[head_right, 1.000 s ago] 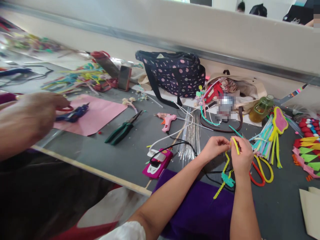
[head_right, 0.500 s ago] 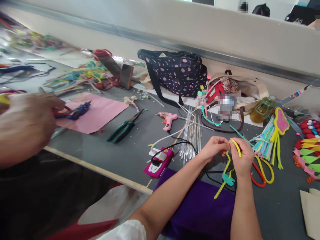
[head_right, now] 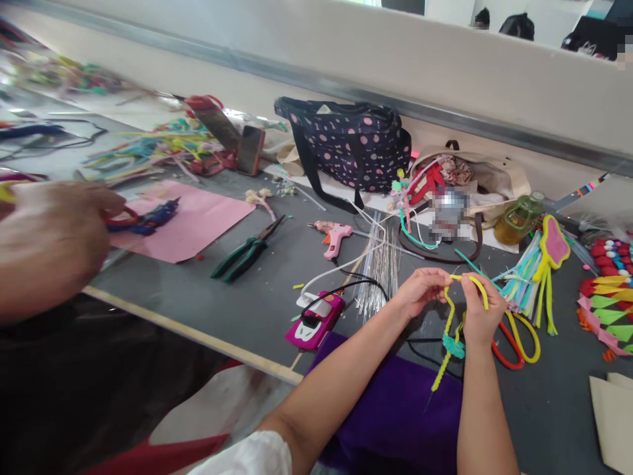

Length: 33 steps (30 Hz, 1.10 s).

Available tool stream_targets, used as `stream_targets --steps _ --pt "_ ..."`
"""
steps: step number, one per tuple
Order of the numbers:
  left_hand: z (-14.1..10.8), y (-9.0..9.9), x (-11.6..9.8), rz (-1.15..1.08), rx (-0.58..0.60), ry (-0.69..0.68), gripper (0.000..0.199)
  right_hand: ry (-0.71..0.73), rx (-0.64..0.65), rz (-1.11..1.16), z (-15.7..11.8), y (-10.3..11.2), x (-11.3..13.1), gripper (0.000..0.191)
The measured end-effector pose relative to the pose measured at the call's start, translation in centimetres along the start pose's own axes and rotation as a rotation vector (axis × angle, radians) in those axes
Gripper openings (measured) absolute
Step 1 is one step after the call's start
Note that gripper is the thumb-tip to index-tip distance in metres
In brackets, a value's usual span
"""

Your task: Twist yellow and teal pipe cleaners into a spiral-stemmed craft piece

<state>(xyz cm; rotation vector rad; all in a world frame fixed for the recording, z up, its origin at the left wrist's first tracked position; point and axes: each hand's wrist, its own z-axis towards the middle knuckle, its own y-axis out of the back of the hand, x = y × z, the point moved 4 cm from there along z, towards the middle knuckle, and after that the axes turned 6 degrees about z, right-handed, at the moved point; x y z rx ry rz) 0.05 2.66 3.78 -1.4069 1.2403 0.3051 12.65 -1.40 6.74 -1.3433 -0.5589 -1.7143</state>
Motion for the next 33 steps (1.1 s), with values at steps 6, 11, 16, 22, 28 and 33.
stream_targets --steps 6,11,16,22,28,33 --pt "0.5 0.5 0.4 -0.023 -0.017 0.045 0.024 -0.227 -0.053 0.15 0.3 -0.2 -1.6 0.02" --pt "0.5 0.8 0.5 0.001 -0.01 0.063 0.022 -0.303 -0.075 0.183 0.2 -0.4 -2.4 0.021" --pt "0.6 1.0 0.5 0.033 -0.014 0.062 0.019 -0.295 -0.071 0.151 0.0 -0.7 -2.3 0.024" --pt "0.7 1.0 0.4 0.034 -0.036 0.041 0.02 -0.283 -0.067 0.135 -0.1 -0.8 -2.3 0.024" --pt "0.7 1.0 0.5 -0.019 -0.027 0.079 0.018 -0.341 -0.099 0.204 -0.1 -0.7 -2.9 0.023" --pt "0.5 0.8 0.1 0.005 -0.025 0.057 0.019 -0.352 -0.065 0.209 0.0 -0.8 -3.0 0.024"
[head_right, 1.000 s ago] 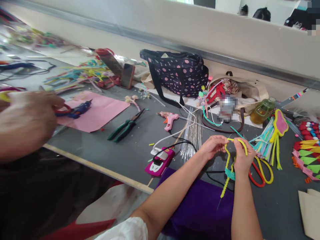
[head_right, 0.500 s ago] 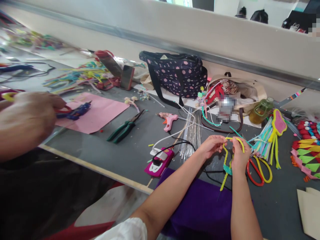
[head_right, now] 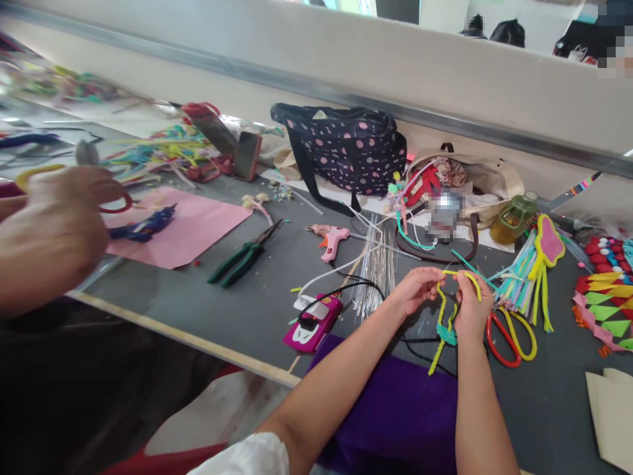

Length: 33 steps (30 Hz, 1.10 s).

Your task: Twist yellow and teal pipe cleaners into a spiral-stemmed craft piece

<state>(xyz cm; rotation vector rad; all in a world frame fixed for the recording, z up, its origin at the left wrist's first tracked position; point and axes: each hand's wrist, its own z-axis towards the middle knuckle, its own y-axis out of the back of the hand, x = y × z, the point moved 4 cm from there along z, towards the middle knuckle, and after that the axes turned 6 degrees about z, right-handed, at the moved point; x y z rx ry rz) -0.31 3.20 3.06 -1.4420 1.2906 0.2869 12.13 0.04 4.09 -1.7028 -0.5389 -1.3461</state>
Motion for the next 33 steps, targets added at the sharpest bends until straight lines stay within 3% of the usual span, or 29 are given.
stream_targets --steps 14,21,26,33 --pt "0.14 0.08 0.0 0.031 -0.065 -0.101 0.017 0.031 0.019 -0.074 -0.23 -0.15 0.14 0.027" --pt "0.09 -0.23 0.07 0.065 -0.009 -0.106 0.027 0.075 0.028 -0.086 -0.11 0.02 0.31 0.028" --pt "0.01 -0.04 -0.18 0.058 -0.032 -0.144 0.025 0.12 0.077 -0.124 -0.51 -0.3 0.58 0.026" --pt "-0.1 0.2 -0.33 -0.007 -0.004 -0.071 0.025 0.203 0.081 -0.203 0.24 0.52 0.8 0.03"
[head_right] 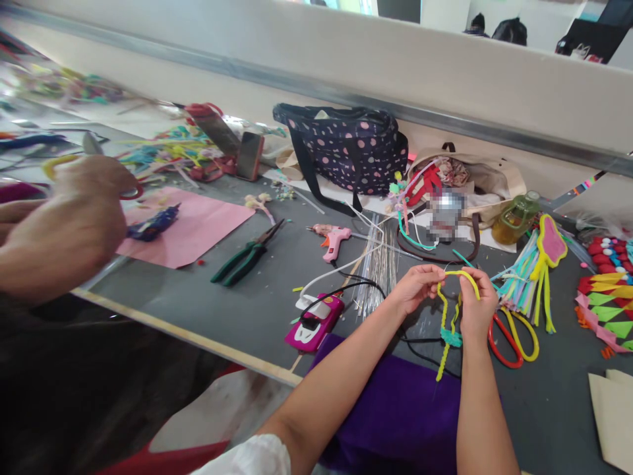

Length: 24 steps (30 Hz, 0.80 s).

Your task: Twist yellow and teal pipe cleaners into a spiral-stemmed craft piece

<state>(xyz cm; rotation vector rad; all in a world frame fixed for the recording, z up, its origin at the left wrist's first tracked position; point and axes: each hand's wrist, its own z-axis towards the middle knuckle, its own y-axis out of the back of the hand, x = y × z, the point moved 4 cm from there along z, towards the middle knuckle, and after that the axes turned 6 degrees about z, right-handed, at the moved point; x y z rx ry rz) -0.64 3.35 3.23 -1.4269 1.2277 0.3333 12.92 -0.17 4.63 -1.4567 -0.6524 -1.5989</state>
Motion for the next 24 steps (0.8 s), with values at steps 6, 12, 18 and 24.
stream_targets --steps 6,12,18,24 --pt "-0.1 0.2 -0.5 -0.072 0.069 0.118 0.023 0.201 -0.106 -0.132 1.2 2.0 1.2 0.028" --pt "-0.2 0.0 -0.5 -0.143 0.164 0.15 0.021 0.225 -0.029 -0.294 1.6 2.6 1.6 0.034" --pt "-0.6 -0.4 -0.8 -0.209 0.206 0.175 0.022 0.371 0.279 -0.515 1.4 1.1 1.2 0.029" --pt "-0.6 -0.2 -1.0 -0.164 0.167 0.168 0.02 0.239 0.267 -0.444 1.6 1.5 0.8 0.027"
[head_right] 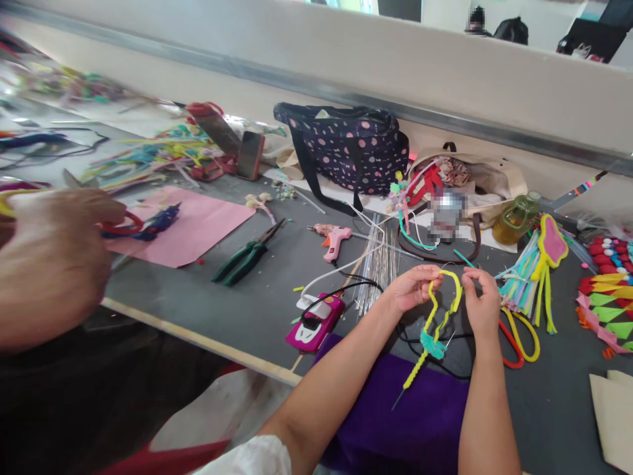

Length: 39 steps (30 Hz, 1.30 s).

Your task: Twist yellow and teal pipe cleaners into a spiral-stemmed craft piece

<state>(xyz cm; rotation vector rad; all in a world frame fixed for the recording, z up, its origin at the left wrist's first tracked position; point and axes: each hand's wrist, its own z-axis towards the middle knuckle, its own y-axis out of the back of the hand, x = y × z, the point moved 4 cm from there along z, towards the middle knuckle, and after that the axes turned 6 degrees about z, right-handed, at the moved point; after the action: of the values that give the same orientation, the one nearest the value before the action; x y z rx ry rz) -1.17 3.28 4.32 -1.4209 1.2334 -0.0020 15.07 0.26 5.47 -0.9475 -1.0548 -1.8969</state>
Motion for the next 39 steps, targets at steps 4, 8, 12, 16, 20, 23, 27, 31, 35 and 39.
stream_targets --steps 4,8,12,16,20,23,27,31,35,39 --pt "0.1 0.5 -0.3 0.077 -0.081 -0.067 0.017 -0.154 0.023 0.134 -0.2 0.4 0.0 0.027" --pt "0.0 0.9 -0.7 0.196 -0.202 -0.17 0.014 -0.143 0.03 0.102 -0.2 0.5 0.3 0.028" --pt "-0.2 0.8 -1.0 0.337 -0.329 -0.298 0.012 -0.134 0.028 0.046 -0.3 0.5 0.2 0.028" --pt "-0.6 0.6 -1.3 0.462 -0.462 -0.428 0.009 -0.148 0.067 0.039 -0.4 0.4 0.1 0.028" --pt "-0.6 0.6 -1.4 0.487 -0.479 -0.534 0.009 -0.197 0.099 0.112 -0.4 0.2 0.2 0.027" --pt "-0.4 0.7 -1.2 0.531 -0.477 -0.568 0.012 -0.252 0.142 0.18 -0.5 0.0 0.1 0.028" --pt "-0.3 0.7 -1.0 0.565 -0.458 -0.559 0.014 -0.272 0.183 0.16 -0.5 -0.1 -0.2 0.031" --pt "-0.4 0.2 -0.9 0.561 -0.401 -0.514 0.016 -0.308 0.222 0.196 -0.6 -0.1 -0.3 0.038" --pt "-0.7 -0.2 -1.0 0.56 -0.381 -0.503 0.019 -0.363 0.249 0.28 -0.7 0.1 0.3 0.042" --pt "-0.8 -0.4 -1.0 0.546 -0.352 -0.498 0.022 -0.398 0.218 0.323 -0.7 0.6 0.8 0.04"
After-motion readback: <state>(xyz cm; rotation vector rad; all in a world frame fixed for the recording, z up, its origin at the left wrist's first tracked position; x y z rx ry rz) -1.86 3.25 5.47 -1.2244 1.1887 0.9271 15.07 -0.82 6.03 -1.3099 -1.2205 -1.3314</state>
